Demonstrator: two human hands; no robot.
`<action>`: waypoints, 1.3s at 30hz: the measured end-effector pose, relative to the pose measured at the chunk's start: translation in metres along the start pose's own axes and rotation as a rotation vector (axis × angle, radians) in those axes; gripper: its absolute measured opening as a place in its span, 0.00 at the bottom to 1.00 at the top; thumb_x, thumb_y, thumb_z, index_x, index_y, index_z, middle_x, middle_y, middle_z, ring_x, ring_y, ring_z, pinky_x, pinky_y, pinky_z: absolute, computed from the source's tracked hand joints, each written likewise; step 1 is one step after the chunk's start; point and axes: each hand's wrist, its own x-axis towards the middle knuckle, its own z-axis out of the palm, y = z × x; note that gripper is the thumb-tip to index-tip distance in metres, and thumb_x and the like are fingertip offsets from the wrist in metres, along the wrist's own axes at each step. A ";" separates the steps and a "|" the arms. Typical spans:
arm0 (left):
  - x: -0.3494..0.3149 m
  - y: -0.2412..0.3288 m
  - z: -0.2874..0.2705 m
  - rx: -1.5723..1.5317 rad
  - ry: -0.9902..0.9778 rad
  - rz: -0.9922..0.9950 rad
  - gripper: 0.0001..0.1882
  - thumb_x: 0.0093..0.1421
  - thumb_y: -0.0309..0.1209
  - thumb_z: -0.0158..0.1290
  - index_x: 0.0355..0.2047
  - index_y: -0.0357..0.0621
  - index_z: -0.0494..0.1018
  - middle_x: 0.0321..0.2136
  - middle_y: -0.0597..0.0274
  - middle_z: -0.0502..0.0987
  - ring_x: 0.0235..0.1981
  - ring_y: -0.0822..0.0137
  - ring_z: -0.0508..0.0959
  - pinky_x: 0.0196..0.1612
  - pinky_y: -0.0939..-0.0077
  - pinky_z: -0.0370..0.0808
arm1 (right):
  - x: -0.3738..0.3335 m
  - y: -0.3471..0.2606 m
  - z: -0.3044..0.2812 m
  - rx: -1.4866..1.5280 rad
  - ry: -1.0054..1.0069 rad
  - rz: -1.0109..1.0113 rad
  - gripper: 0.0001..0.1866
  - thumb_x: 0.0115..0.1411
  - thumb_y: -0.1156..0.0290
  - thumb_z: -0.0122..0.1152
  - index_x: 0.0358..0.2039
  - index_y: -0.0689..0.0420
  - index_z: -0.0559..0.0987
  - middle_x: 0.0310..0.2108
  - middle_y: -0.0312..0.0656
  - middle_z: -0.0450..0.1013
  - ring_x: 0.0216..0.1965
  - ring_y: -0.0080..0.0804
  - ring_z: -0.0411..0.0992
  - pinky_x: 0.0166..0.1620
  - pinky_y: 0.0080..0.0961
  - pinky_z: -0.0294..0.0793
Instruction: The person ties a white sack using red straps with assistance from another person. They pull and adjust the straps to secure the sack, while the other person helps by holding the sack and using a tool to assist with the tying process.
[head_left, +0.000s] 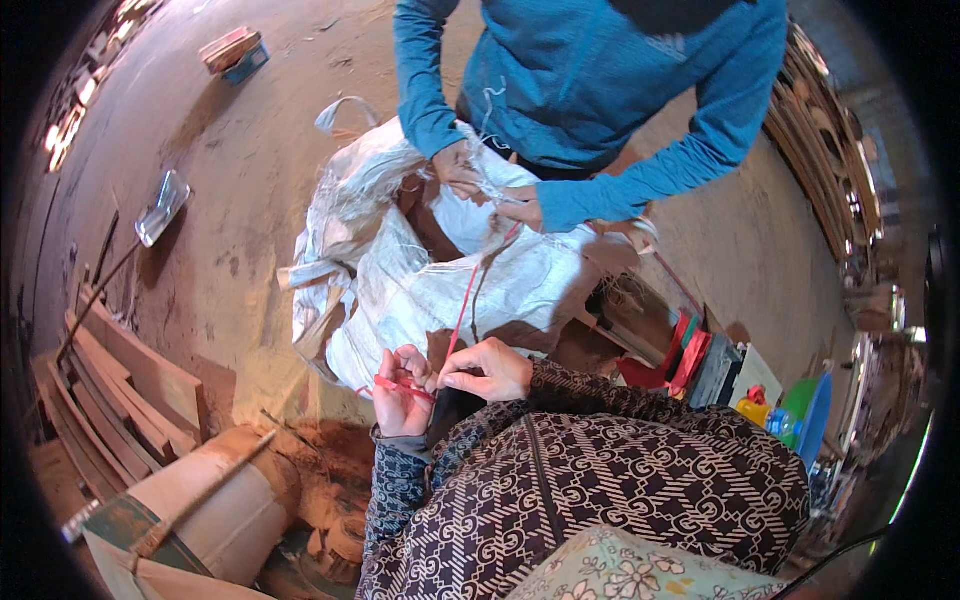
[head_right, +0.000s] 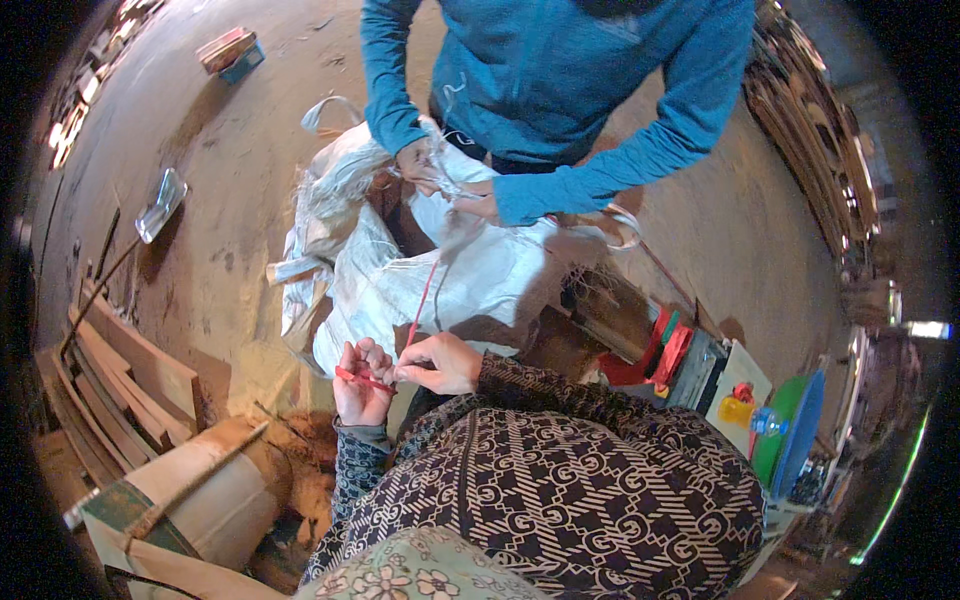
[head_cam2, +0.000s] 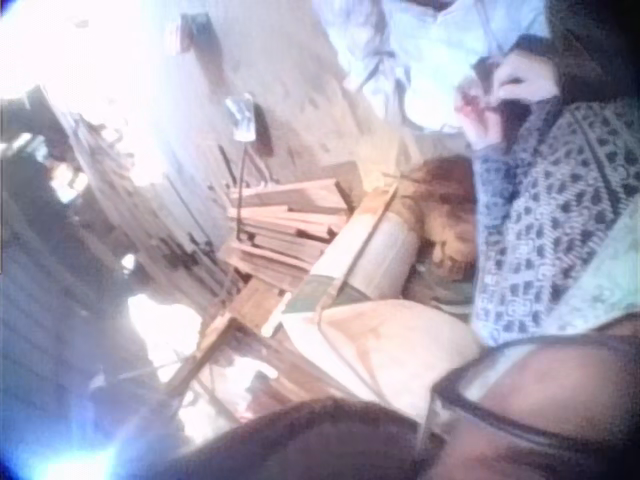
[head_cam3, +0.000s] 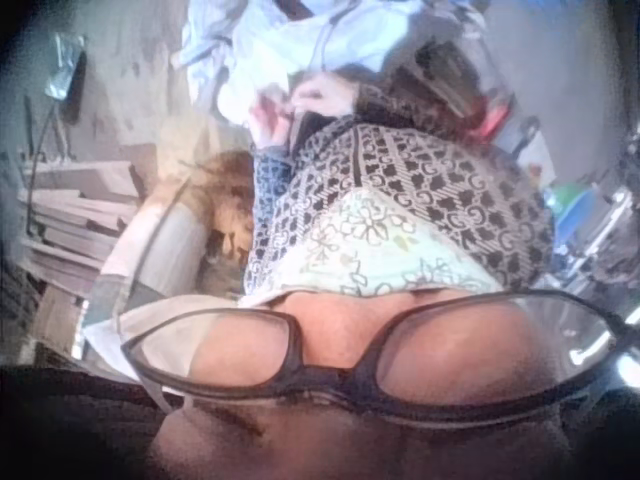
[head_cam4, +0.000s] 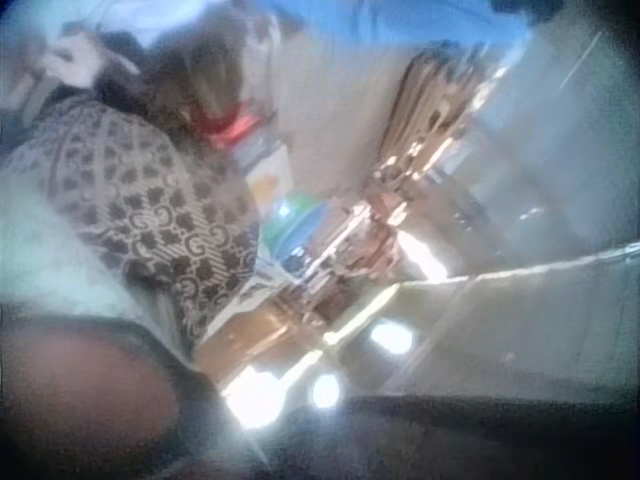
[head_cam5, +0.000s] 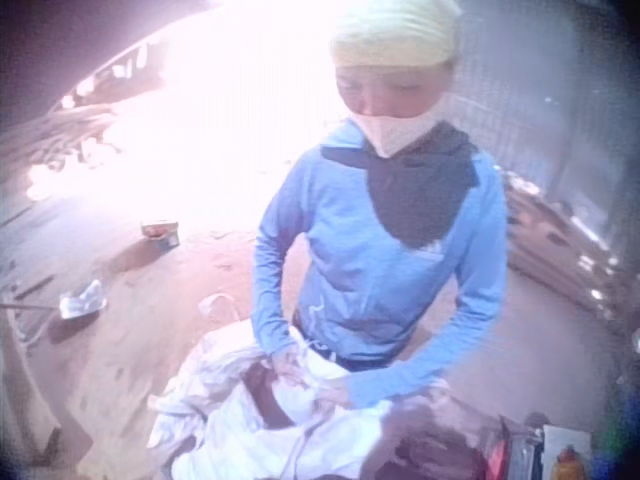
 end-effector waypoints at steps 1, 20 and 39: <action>0.004 0.003 0.009 0.030 0.016 -0.014 0.20 0.71 0.46 0.41 0.38 0.41 0.72 0.23 0.66 0.65 0.23 0.71 0.63 0.27 0.75 0.62 | -0.004 0.000 -0.007 -0.002 0.026 0.019 0.09 0.62 0.67 0.58 0.36 0.58 0.82 0.29 0.46 0.79 0.33 0.32 0.78 0.39 0.28 0.74; 0.178 0.002 0.096 0.761 -0.161 0.198 0.19 0.68 0.42 0.49 0.47 0.39 0.76 0.41 0.65 0.80 0.32 0.78 0.72 0.35 0.84 0.66 | -0.023 0.002 -0.038 0.056 0.365 -0.005 0.09 0.65 0.72 0.56 0.39 0.63 0.81 0.31 0.40 0.80 0.34 0.20 0.75 0.38 0.20 0.73; 0.211 -0.023 0.105 0.512 -0.077 -0.054 0.11 0.64 0.32 0.54 0.41 0.37 0.76 0.37 0.56 0.81 0.38 0.64 0.81 0.42 0.71 0.78 | -0.029 0.000 -0.031 -0.033 0.271 0.105 0.09 0.65 0.69 0.58 0.41 0.58 0.82 0.30 0.38 0.81 0.30 0.18 0.76 0.33 0.20 0.74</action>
